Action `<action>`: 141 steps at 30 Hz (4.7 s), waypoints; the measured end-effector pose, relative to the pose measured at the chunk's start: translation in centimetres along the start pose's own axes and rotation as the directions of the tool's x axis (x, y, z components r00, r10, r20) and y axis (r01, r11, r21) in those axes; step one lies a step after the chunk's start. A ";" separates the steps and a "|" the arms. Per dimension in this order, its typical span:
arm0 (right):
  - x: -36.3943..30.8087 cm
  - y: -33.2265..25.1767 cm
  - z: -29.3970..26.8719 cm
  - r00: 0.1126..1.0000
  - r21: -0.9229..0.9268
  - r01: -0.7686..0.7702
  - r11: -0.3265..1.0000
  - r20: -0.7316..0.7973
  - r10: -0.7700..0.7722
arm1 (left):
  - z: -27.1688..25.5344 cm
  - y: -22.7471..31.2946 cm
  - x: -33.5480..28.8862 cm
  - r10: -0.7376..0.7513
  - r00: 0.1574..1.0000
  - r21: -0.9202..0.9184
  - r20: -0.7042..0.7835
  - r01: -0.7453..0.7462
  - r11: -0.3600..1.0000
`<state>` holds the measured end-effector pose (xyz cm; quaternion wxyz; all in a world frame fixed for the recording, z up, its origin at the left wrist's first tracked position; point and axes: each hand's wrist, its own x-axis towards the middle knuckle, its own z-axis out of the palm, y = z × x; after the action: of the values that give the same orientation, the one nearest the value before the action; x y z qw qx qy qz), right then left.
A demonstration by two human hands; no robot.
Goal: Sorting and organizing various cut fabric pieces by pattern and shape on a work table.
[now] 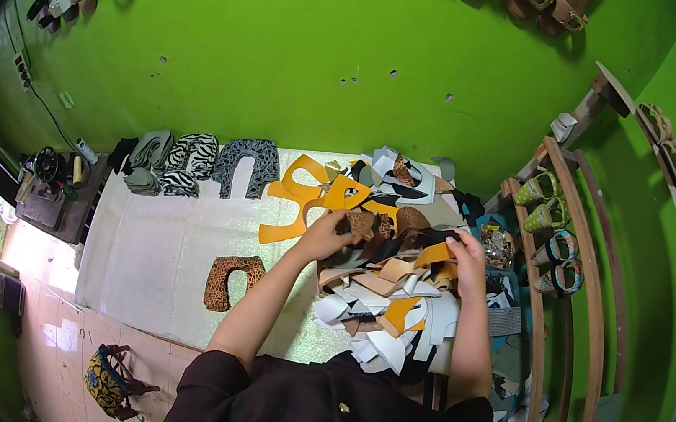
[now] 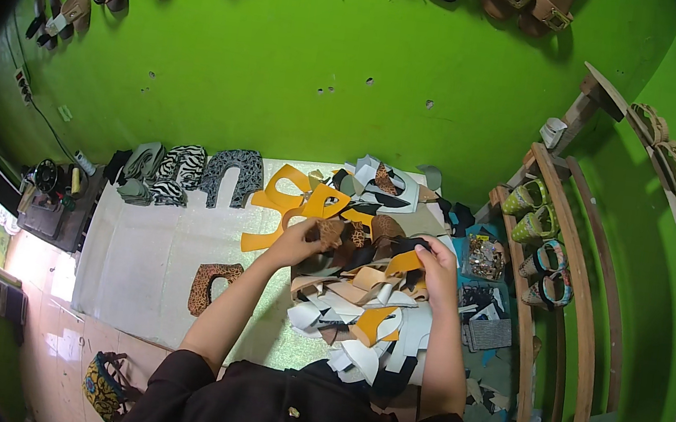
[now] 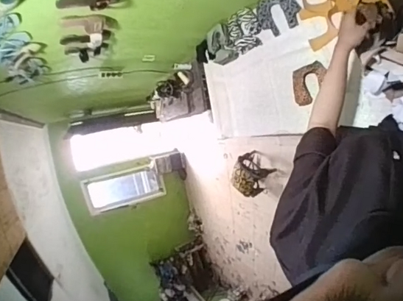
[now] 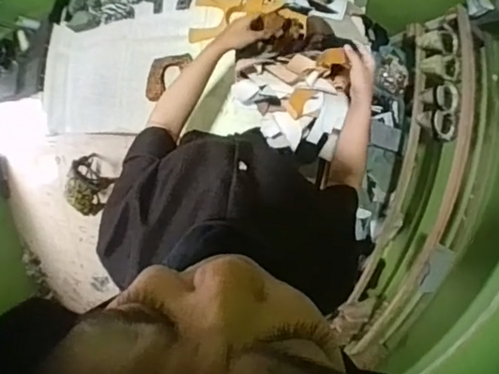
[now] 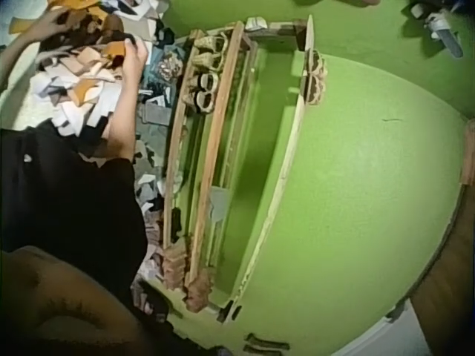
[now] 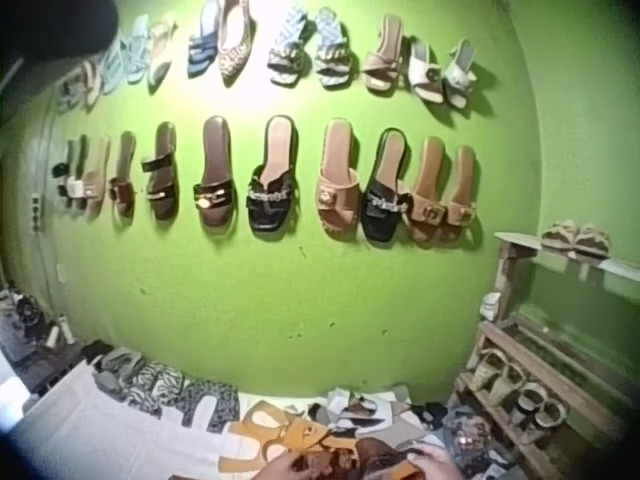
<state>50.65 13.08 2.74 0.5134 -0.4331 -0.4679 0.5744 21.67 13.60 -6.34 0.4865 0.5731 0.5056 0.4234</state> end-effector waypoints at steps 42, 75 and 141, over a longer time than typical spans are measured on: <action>-3.0 -4.4 -0.1 0.859 -0.570 0.510 0.644 0.372 -0.351 | 1.0 11.7 2.2 0.118 0.975 -0.216 0.187 -0.076 0.973; -0.8 -3.0 7.8 0.912 -0.339 0.406 0.849 0.199 -0.358 | 1.0 14.0 -3.9 0.113 0.946 0.034 0.304 -0.129 0.991; -6.5 -2.0 12.5 0.604 -0.495 0.592 0.636 0.795 0.056 | -1.5 8.2 -14.5 0.636 0.768 0.464 -0.071 -0.539 0.703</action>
<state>39.39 5.50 7.18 0.1456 -0.2352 -0.8862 0.3717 19.70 -0.73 2.12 0.1300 0.7428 0.4248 0.5010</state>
